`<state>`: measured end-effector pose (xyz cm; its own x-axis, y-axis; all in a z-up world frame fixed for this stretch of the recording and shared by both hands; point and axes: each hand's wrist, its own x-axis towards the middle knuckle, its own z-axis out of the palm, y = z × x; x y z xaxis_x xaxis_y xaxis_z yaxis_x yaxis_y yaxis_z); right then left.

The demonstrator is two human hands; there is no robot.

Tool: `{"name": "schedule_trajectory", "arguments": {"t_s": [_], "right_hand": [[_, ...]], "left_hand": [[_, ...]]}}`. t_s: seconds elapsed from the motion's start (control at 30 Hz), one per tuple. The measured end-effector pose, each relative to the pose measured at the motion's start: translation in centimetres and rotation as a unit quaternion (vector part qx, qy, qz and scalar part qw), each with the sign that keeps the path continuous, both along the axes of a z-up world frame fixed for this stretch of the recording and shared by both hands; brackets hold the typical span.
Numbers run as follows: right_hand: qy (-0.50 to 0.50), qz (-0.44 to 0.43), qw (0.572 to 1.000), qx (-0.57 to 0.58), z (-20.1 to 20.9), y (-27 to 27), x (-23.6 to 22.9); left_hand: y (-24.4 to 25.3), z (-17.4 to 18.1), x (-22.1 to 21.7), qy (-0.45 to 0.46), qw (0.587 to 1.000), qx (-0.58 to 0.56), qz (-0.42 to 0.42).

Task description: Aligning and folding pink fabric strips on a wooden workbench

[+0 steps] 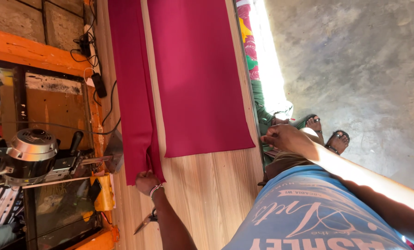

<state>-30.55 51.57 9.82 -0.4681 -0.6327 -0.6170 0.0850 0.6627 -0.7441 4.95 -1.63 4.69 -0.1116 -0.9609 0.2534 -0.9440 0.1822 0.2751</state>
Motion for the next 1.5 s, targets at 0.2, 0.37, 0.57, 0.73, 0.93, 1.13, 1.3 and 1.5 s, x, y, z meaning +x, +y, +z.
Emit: {"name": "schedule_trajectory", "arguments": {"t_s": [0.2, 0.37, 0.57, 0.73, 0.93, 1.13, 1.3, 1.5], "right_hand": [[-0.029, -0.030, 0.998, -0.048, -1.2, -0.6, 0.0], [-0.063, -0.050, 0.994, -0.081, 0.1, -1.0, 0.3], [-0.098, -0.063, 0.986, -0.117, -0.8, -2.2, 0.5], [-0.106, -0.076, 0.983, -0.132, 2.2, -2.0, 0.1], [-0.103, -0.056, 0.980, -0.160, 6.4, -2.9, -0.1], [-0.066, -0.030, 0.957, -0.280, 13.5, -5.5, -0.1], [-0.113, -0.090, 0.905, -0.401, 12.8, -7.6, 0.3], [-0.172, -0.282, 0.850, -0.411, 10.2, -7.0, 0.1]], "left_hand": [[-0.6, 1.3, -0.4, 0.038, 0.998, -0.048, -0.025], [2.0, 6.2, -2.8, 0.124, 0.983, -0.105, -0.090], [8.0, 15.0, -8.3, 0.200, 0.952, -0.148, -0.176], [14.3, 20.1, -13.0, 0.313, 0.939, -0.015, -0.143], [22.5, 25.9, -17.9, 0.445, 0.869, 0.102, -0.192], [27.5, 23.7, -21.3, 0.411, 0.845, 0.157, -0.304], [33.0, 19.9, -24.3, 0.392, 0.802, 0.219, -0.394], [36.6, 20.2, -25.2, 0.408, 0.778, 0.265, -0.397]]}}
